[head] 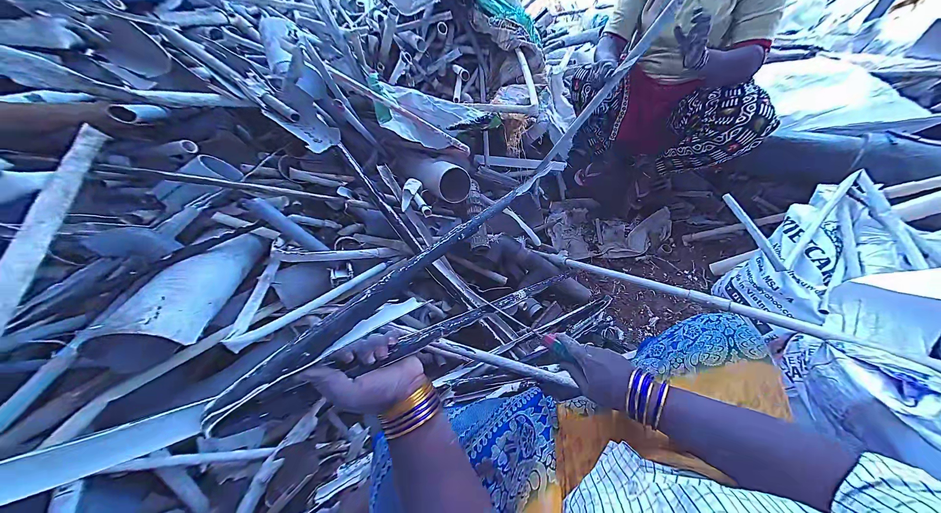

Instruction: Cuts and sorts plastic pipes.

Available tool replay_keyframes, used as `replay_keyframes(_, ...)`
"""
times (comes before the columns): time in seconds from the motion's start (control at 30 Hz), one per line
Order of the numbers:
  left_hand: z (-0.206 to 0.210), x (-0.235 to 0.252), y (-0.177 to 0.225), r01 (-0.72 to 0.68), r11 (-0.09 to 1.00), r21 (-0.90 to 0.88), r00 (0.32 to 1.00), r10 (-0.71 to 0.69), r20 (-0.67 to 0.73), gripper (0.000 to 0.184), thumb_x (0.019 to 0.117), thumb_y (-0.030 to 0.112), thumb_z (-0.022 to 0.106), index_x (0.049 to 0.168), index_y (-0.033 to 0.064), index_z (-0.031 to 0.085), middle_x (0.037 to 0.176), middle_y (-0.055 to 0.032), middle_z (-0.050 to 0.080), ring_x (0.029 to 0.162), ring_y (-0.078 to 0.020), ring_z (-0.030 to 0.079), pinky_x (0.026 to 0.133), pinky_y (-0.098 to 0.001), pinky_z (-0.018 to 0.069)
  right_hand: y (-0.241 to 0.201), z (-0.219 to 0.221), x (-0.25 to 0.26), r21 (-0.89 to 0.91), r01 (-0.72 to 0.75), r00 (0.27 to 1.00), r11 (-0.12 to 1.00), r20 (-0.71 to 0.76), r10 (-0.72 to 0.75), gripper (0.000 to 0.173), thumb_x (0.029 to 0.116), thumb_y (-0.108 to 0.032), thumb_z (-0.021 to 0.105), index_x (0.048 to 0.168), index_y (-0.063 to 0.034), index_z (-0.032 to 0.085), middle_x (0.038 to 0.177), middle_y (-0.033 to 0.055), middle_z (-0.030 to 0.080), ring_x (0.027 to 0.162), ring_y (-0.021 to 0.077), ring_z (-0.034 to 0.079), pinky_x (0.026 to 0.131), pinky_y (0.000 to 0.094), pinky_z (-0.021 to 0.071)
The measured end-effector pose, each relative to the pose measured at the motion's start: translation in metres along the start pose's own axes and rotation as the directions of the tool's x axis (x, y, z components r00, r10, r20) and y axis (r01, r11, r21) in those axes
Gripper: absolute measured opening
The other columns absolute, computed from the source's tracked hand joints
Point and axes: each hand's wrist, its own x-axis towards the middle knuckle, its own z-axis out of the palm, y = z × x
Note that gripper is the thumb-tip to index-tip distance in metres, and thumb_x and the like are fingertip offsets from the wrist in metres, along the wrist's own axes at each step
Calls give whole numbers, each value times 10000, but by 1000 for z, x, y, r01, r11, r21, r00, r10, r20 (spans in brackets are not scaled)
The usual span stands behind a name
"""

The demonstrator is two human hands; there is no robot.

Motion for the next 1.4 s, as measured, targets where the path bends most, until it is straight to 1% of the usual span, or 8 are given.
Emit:
replay_keyframes(0.27, 48, 14, 50, -69, 980, 186, 976, 105, -190, 551, 1121, 475, 190, 739, 156, 429, 503, 66, 366, 415, -81, 431, 451, -242, 463, 88, -50, -18, 439, 116, 909, 891, -408, 83, 447, 1101, -231, 448, 1497, -25, 439, 1085, 202, 652, 894, 278, 650, 848, 451, 525)
replay_keyframes(0.37, 71, 23, 68, -69, 991, 111, 983, 87, -164, 531, 1112, 506, 180, 846, 129, 444, 559, 42, 405, 458, -91, 466, 474, -254, 486, 86, -74, -42, 611, 491, 665, 621, -723, 186, 365, 1096, -181, 402, 1405, 7, 447, 711, -32, 507, 500, 22, 476, 469, 179, 431)
replay_keyframes(0.57, 129, 5, 97, -92, 986, 137, 989, 107, -105, 459, 1123, 463, 179, 1033, 107, 455, 693, -6, 453, 527, -88, 476, 509, -250, 479, 102, -134, -52, 238, 951, 44, 199, -738, 673, 276, 1139, -310, 288, 1299, -160, 456, 716, -59, 539, 487, 49, 501, 468, 213, 471)
replay_keyframes(0.7, 131, -14, 85, -5, 989, 146, 993, 23, -118, 441, 1119, 476, 167, 1099, 119, 426, 846, -26, 457, 683, -113, 519, 666, -310, 524, 80, -126, -40, 374, 924, 288, -81, -541, 790, 225, 1140, -268, 331, 1282, -103, 388, 760, -12, 471, 526, 67, 500, 516, 225, 490)
replay_keyframes(0.83, 123, -13, 54, 83, 990, 116, 982, -61, -181, 504, 1092, 561, 161, 1026, 142, 432, 783, 10, 439, 669, -111, 520, 706, -352, 523, 53, -65, -38, 897, 440, 879, 46, -440, 184, 238, 1112, -185, 424, 1310, -62, 467, 700, -8, 474, 483, 52, 411, 448, 196, 367)
replay_keyframes(1.03, 126, -31, 58, 42, 990, 138, 983, -16, -185, 430, 1112, 487, 227, 1277, 152, 439, 910, -34, 476, 692, -124, 535, 647, -320, 522, 60, -64, -45, 915, 402, 881, 21, -394, 262, 263, 1128, -221, 395, 1332, -57, 416, 731, 1, 450, 510, 64, 447, 478, 208, 417)
replay_keyframes(1.13, 125, -29, 47, 60, 995, 86, 976, -40, -214, 448, 1100, 524, 218, 952, 157, 429, 699, 25, 439, 593, -105, 529, 615, -315, 529, 64, -51, -50, 950, 278, 961, 141, -276, -35, 164, 1111, -182, 428, 1220, -77, 490, 689, -20, 482, 472, 46, 418, 439, 188, 370)
replay_keyframes(1.4, 114, -27, 51, 110, 990, 89, 977, -91, -192, 463, 1105, 516, 199, 969, 136, 426, 741, 15, 465, 640, -110, 543, 653, -325, 528, 70, -54, -42, 837, 385, 898, -389, -242, 368, 46, 1038, -38, 507, 1034, -77, 482, 643, 0, 495, 464, 68, 496, 448, 197, 466)
